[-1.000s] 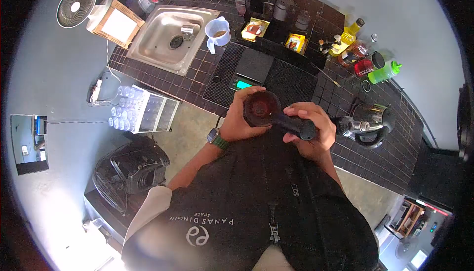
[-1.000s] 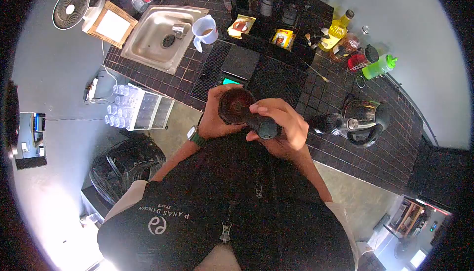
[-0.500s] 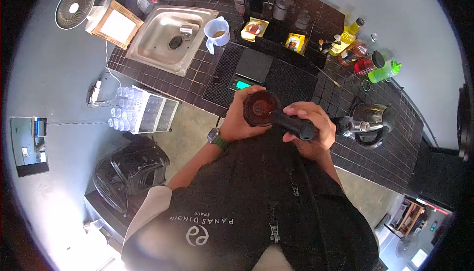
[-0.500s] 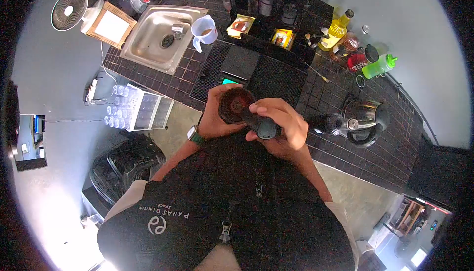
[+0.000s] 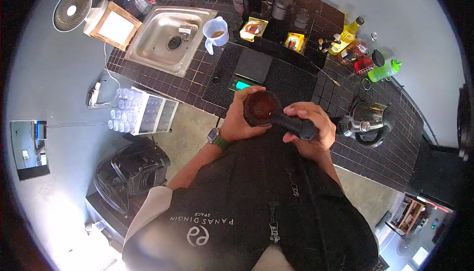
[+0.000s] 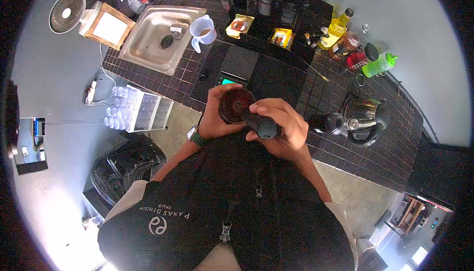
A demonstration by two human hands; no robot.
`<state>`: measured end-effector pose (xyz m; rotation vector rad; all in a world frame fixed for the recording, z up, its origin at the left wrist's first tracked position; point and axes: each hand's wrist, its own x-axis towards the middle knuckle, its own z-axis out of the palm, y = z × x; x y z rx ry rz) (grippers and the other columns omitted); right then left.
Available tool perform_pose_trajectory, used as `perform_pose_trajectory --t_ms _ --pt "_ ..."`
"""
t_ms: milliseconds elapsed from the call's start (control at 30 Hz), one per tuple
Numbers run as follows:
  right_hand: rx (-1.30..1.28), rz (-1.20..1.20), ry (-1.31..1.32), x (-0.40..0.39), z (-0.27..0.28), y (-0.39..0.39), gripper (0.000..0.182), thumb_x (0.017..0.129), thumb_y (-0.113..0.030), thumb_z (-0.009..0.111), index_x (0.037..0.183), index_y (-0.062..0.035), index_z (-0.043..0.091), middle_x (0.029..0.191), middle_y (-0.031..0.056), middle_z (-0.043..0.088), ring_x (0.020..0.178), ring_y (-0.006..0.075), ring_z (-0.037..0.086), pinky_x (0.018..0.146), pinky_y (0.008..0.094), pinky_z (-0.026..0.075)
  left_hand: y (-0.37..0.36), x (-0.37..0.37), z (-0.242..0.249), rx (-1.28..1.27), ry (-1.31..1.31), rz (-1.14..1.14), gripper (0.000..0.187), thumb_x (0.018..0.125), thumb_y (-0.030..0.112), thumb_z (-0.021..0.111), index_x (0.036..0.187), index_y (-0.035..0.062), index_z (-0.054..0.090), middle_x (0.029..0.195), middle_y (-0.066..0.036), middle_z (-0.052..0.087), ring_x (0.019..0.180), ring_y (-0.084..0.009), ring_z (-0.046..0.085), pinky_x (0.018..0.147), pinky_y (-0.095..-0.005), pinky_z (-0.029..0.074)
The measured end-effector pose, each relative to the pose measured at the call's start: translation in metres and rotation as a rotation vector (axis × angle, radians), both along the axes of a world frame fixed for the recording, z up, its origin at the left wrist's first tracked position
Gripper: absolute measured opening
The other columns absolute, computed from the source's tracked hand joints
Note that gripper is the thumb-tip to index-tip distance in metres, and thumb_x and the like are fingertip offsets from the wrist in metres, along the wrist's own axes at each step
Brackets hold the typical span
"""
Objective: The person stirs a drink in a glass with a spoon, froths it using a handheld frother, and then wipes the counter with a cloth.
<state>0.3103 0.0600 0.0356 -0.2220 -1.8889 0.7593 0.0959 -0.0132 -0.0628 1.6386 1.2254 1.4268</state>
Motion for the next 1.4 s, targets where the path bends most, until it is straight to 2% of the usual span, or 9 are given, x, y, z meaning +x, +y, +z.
perform_pose_trajectory --t_ms 167,467,533,667,733,967,1033,1367,1400 --pt "-0.006 0.005 0.005 -0.001 0.002 0.000 0.064 0.070 -0.011 0.095 0.122 -0.0009 0.060 0.108 0.0204 0.073 0.098 0.0335 0.075 0.080 0.0401 0.063 -0.001 -0.001 0.008 0.014 0.109 0.024 0.102 0.069 0.018 0.097 0.146 0.0056 0.031 0.150 -0.017 0.046 0.136 -0.0279 0.053 0.112 -0.0431 0.048" --pt "-0.024 -0.019 -0.013 -0.003 0.000 -0.001 0.064 0.068 -0.009 0.095 0.122 -0.0009 0.060 0.108 0.0204 0.073 0.098 0.0333 0.075 0.081 0.0396 0.062 0.001 -0.001 0.000 0.007 0.026 -0.006 0.103 0.069 0.017 0.097 0.147 0.0070 0.030 0.150 -0.018 0.046 0.135 -0.0291 0.055 0.111 -0.0434 0.049" --pt "-0.019 -0.031 -0.053 -0.002 -0.001 -0.001 0.064 0.077 -0.025 0.091 0.125 -0.0028 0.056 0.107 0.0200 0.074 0.097 0.0341 0.074 0.081 0.0423 0.061 0.001 -0.001 -0.003 0.009 0.013 -0.009 0.103 0.069 0.017 0.097 0.147 0.0069 0.030 0.150 -0.018 0.047 0.134 -0.0293 0.055 0.110 -0.0433 0.049" --pt "-0.042 -0.025 -0.054 -0.003 -0.001 -0.002 0.064 0.076 -0.025 0.091 0.126 -0.0031 0.056 0.107 0.0200 0.074 0.097 0.0343 0.074 0.082 0.0425 0.061 0.001 -0.002 -0.008 0.009 -0.036 -0.018 0.102 0.069 0.017 0.097 0.147 0.0063 0.032 0.150 -0.018 0.047 0.134 -0.0292 0.055 0.110 -0.0431 0.049" --pt "-0.022 -0.009 -0.002 -0.005 0.000 0.000 0.063 0.069 -0.009 0.095 0.122 -0.0008 0.061 0.109 0.0202 0.073 0.098 0.0330 0.075 0.081 0.0400 0.062 0.001 -0.003 -0.009 0.010 -0.029 -0.014 0.102 0.069 0.017 0.097 0.147 0.0062 0.032 0.150 -0.018 0.047 0.135 -0.0291 0.055 0.110 -0.0430 0.049" --pt "-0.026 -0.016 -0.014 -0.005 0.001 -0.002 0.063 0.068 -0.007 0.095 0.121 -0.0014 0.061 0.109 0.0197 0.073 0.097 0.0326 0.075 0.081 0.0395 0.062 0.000 -0.001 -0.013 -0.017 -0.096 -0.015 0.103 0.069 0.020 0.098 0.147 0.0063 0.032 0.150 -0.017 0.047 0.135 -0.0284 0.054 0.111 -0.0426 0.048" --pt "-0.030 -0.032 -0.047 -0.004 0.000 -0.003 0.065 0.075 -0.023 0.092 0.125 -0.0029 0.056 0.107 0.0200 0.074 0.098 0.0345 0.074 0.082 0.0434 0.061 0.001 -0.002 -0.011 -0.011 -0.061 -0.011 0.102 0.069 0.020 0.098 0.147 0.0065 0.032 0.150 -0.017 0.047 0.135 -0.0282 0.054 0.111 -0.0424 0.048" --pt "-0.018 -0.034 -0.051 -0.003 0.000 -0.002 0.067 0.074 -0.024 0.092 0.125 -0.0019 0.055 0.105 0.0204 0.075 0.097 0.0352 0.074 0.082 0.0431 0.061 0.000 -0.003 -0.008 -0.026 -0.022 -0.001 0.103 0.069 0.023 0.098 0.147 0.0055 0.032 0.150 -0.017 0.047 0.134 -0.0275 0.055 0.111 -0.0420 0.048" --pt "-0.011 -0.029 -0.040 -0.004 0.001 -0.002 0.065 0.072 -0.017 0.094 0.124 -0.0014 0.057 0.107 0.0200 0.074 0.098 0.0339 0.075 0.081 0.0410 0.062 0.000 -0.004 -0.007 -0.027 -0.022 0.000 0.103 0.069 0.023 0.098 0.147 0.0055 0.032 0.150 -0.017 0.047 0.134 -0.0275 0.055 0.111 -0.0420 0.048"
